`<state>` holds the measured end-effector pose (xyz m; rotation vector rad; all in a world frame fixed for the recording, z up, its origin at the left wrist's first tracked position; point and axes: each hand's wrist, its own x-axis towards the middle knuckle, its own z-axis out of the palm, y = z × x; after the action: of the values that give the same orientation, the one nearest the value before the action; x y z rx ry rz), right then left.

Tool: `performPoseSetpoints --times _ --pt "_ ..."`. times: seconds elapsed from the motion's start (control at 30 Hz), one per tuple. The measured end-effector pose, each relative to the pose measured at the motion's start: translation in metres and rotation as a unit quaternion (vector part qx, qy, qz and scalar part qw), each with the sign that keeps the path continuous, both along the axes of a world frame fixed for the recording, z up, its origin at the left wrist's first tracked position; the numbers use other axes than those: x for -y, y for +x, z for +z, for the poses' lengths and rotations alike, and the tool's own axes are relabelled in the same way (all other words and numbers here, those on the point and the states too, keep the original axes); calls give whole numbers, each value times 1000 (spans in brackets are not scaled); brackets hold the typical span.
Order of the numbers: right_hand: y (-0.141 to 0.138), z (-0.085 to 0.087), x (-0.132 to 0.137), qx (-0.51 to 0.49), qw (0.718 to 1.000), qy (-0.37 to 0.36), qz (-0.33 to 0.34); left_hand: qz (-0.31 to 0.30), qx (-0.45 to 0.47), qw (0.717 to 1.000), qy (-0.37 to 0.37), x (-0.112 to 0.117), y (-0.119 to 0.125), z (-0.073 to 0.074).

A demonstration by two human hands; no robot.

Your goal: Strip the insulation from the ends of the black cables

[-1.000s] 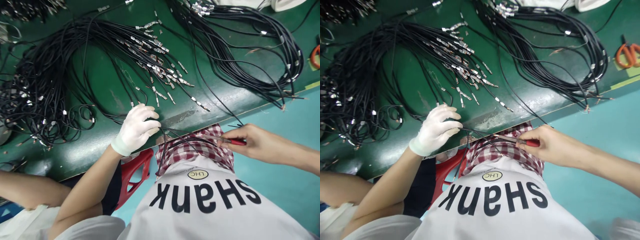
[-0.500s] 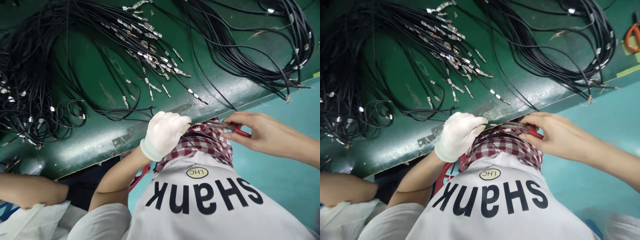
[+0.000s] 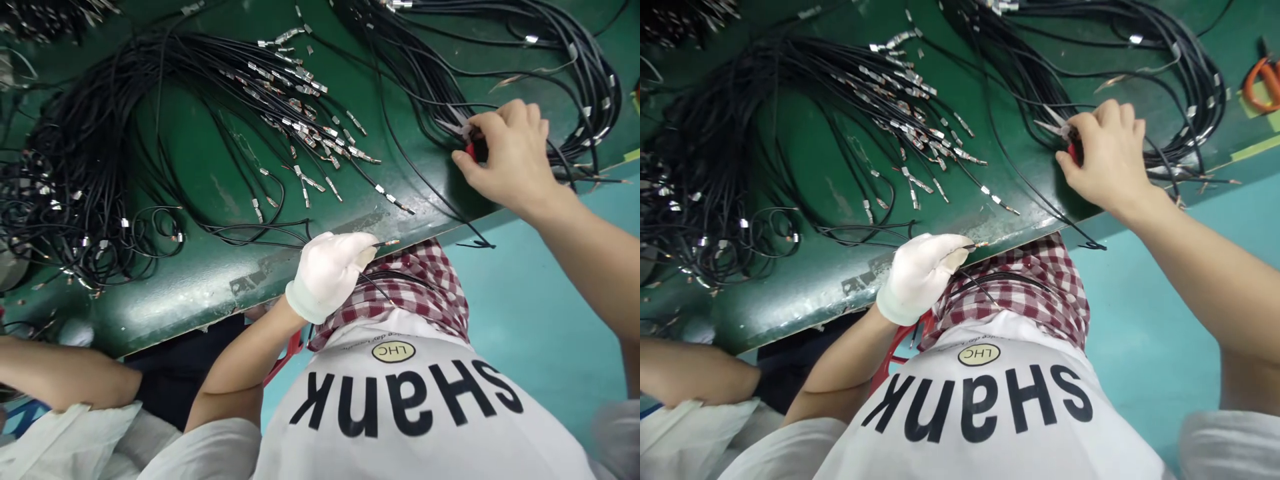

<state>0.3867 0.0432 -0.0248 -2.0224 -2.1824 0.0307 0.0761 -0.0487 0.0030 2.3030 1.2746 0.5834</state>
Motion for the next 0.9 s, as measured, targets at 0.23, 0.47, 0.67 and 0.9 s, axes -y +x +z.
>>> performPoseSetpoints --times 0.23,0.47,0.67,0.9 --pt "-18 3 53 -151 961 68 221 79 192 947 -246 -1 -2 6" --pt "-83 -45 139 -230 865 -63 441 100 250 908 -321 2 -5 4" --pt "-131 -11 109 -639 750 -69 160 140 274 920 -243 -3 -8 4" --pt "-167 4 84 -767 611 -195 -20 201 405 844 -288 -3 -17 -10"
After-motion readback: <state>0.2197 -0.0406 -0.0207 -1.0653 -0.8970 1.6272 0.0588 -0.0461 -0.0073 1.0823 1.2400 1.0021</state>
